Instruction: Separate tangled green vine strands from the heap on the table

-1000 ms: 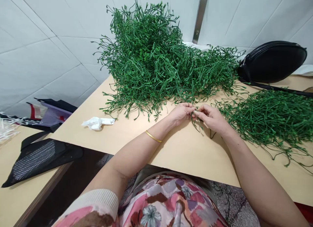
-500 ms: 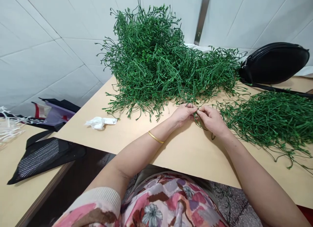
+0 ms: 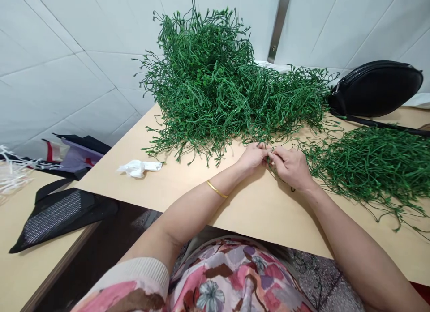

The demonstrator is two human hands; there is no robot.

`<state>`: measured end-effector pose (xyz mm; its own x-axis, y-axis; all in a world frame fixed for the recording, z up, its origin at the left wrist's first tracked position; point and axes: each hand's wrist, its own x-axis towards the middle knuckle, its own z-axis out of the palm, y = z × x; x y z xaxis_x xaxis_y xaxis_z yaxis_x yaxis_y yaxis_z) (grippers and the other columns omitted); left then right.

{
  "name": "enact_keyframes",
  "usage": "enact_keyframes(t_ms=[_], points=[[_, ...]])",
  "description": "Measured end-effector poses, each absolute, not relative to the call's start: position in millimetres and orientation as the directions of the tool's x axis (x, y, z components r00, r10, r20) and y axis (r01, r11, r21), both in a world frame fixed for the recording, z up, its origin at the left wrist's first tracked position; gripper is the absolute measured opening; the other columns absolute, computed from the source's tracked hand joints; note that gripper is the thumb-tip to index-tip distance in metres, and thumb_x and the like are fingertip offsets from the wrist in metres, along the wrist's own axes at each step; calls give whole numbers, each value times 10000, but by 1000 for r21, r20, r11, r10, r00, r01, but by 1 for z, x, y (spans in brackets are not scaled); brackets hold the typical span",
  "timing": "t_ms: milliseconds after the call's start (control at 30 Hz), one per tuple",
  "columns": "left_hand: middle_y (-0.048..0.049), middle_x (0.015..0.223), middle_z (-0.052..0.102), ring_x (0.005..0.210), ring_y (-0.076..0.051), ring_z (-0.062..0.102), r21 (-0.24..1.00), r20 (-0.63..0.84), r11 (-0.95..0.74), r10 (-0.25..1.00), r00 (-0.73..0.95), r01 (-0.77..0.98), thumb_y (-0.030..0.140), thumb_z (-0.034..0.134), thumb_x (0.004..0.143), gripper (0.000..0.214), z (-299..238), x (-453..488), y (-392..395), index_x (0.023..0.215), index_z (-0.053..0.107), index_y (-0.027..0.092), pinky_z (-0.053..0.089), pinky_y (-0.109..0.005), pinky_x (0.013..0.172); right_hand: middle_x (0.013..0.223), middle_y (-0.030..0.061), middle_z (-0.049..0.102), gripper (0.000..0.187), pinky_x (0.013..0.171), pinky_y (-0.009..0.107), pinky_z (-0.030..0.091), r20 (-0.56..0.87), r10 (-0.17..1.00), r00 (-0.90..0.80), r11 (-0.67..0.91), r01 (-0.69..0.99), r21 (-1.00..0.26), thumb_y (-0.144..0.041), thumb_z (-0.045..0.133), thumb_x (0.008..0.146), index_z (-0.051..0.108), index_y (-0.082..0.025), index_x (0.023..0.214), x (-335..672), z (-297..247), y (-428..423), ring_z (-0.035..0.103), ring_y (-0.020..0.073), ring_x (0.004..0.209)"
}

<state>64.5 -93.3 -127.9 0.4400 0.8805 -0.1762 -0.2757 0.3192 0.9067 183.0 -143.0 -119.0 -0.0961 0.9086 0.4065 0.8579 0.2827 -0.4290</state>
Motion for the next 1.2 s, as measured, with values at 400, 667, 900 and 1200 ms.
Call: enact_keyframes(t_ms=[400,667,900,1200], points=[[60,438,383,360,-64,406,862,-244,382,889,387,-335,4,511,680,283,-121,70,-101,521,344,169,338,-226,433,561,2,561,252,538,248,324,253,929,-270,370,671,-643,-316,453,827,557,-192,634,193,-110,-136,452,125,525],[62,435,330,407,-28,318,919,-230,300,935,272,-255,-89,427,597,287,-126,77,-100,497,314,154,261,-169,422,464,-9,421,165,578,293,241,328,866,-378,443,883,-152,-203,442,772,551,-198,649,180,-100,-148,268,119,455],[61,494,394,427,-63,439,856,-289,391,904,315,-337,103,526,765,202,-122,63,-78,650,375,172,412,-202,458,531,-8,433,317,545,261,295,418,861,-290,489,697,-525,-340,430,871,450,-202,586,175,-85,-167,399,117,522],[56,516,414,498,-100,533,878,-183,364,855,486,-310,117,556,753,225,-127,53,-80,627,375,162,510,-303,554,991,147,579,180,778,473,295,722,665,194,-104,980,-168,-291,468,819,611,-181,805,233,-105,-148,449,335,975]])
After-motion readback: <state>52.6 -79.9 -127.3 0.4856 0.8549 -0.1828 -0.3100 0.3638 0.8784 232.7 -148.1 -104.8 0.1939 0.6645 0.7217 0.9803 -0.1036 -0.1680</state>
